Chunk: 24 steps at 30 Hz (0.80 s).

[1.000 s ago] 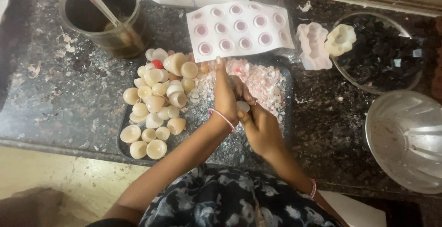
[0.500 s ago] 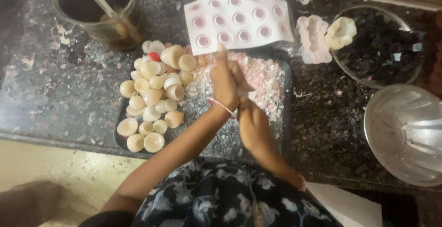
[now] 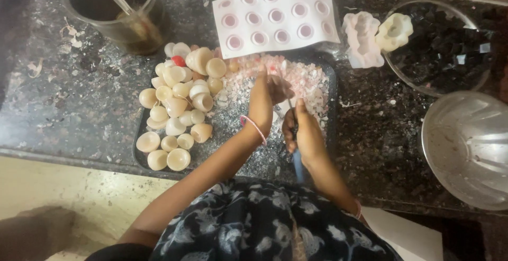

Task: The recorder is gathering and preparing wax fragments from a tray into a larger container, then using a knife to shave or refine pieces of wax.

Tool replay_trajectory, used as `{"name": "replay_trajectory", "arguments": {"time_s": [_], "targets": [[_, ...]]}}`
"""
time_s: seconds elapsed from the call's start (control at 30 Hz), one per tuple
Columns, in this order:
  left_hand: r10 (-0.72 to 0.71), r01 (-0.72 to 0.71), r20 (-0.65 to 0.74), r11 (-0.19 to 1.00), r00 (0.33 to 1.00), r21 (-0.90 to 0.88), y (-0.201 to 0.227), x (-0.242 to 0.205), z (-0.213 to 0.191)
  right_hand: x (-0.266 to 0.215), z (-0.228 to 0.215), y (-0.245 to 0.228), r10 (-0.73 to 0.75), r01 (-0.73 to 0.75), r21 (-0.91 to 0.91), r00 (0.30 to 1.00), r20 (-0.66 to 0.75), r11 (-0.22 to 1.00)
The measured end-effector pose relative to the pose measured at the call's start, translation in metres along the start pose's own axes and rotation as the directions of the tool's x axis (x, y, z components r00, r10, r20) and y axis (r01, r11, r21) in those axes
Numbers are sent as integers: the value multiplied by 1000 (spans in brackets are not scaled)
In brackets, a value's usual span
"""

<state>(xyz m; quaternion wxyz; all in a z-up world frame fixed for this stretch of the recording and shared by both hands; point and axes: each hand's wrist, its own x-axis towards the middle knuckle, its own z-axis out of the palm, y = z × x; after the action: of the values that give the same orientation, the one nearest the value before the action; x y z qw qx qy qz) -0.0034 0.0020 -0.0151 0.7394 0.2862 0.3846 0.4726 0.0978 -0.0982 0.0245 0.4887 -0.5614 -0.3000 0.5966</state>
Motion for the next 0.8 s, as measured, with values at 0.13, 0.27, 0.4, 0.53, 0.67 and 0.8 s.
{"name": "replay_trajectory", "arguments": {"time_s": [0.13,0.27,0.4,0.53,0.67,0.8], "targets": [[259,-264,53,930,964,254,28,-26,-5,-7,-15,-10,-48,37,-102,994,-103,994],[29,-73,68,561,997,824,60,-64,-8,-6,-48,-10,-71,21,-239,977,-199,971],[214,-499,504,-84,837,863,26,-63,-29,-7,-58,-1,-103,22,-328,967,-233,945],[309,-561,567,-117,764,819,3,-57,-39,-16,-59,34,-200,76,-485,958,-208,871],[318,-509,469,52,824,859,20,-69,-33,-30,-48,45,-328,229,-477,935,-136,849],[431,-438,332,173,839,882,24,-66,-38,-53,-19,13,-248,140,-468,952,-178,873]]}}
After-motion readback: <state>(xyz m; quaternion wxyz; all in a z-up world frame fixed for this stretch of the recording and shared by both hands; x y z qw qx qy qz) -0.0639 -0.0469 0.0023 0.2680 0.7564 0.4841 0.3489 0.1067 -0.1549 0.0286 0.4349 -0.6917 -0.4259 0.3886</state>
